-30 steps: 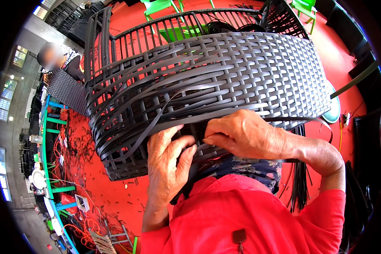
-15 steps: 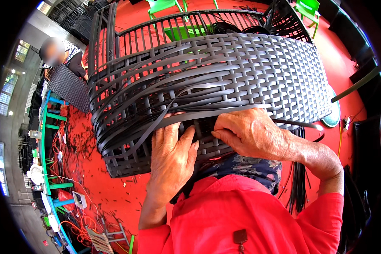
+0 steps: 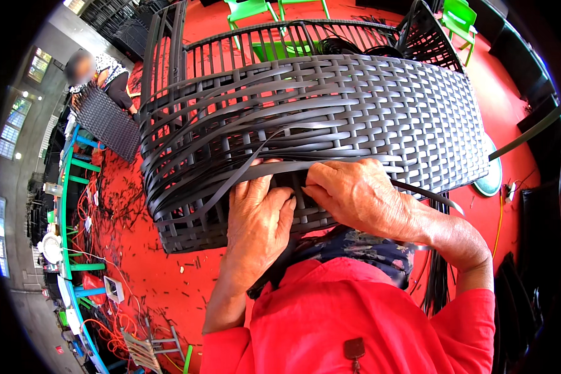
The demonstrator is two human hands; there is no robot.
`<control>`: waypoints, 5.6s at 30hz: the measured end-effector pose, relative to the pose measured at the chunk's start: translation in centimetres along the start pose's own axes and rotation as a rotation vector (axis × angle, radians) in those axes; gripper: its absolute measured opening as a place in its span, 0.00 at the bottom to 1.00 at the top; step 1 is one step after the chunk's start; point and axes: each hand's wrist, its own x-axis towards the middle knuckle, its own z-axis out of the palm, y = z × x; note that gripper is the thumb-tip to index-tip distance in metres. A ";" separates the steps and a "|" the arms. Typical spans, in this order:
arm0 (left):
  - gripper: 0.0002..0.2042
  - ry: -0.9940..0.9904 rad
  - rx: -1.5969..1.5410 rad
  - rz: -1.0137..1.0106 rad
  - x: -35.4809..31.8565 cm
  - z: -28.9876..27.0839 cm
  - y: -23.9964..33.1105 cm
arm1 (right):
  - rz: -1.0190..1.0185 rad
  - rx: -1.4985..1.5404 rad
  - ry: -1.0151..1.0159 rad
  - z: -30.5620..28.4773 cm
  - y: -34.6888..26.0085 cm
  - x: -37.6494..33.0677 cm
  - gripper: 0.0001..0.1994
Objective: The person weaves synthetic strips into a black furniture frame by hand, tucking ends and pulling strips through the pre-woven structure.
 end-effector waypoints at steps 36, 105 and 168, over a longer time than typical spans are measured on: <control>0.08 0.060 -0.022 -0.146 -2.1 -3.3 -1.6 | 0.080 0.220 -0.270 -0.1 -2.1 3.5 0.09; 0.08 0.177 -0.145 -0.271 -7.5 -10.4 -7.5 | 0.088 0.669 -0.436 2.6 -7.6 9.3 0.12; 0.13 0.371 -0.779 -0.553 -10.8 -10.3 -9.7 | 0.111 0.681 -0.763 4.2 -9.2 13.3 0.13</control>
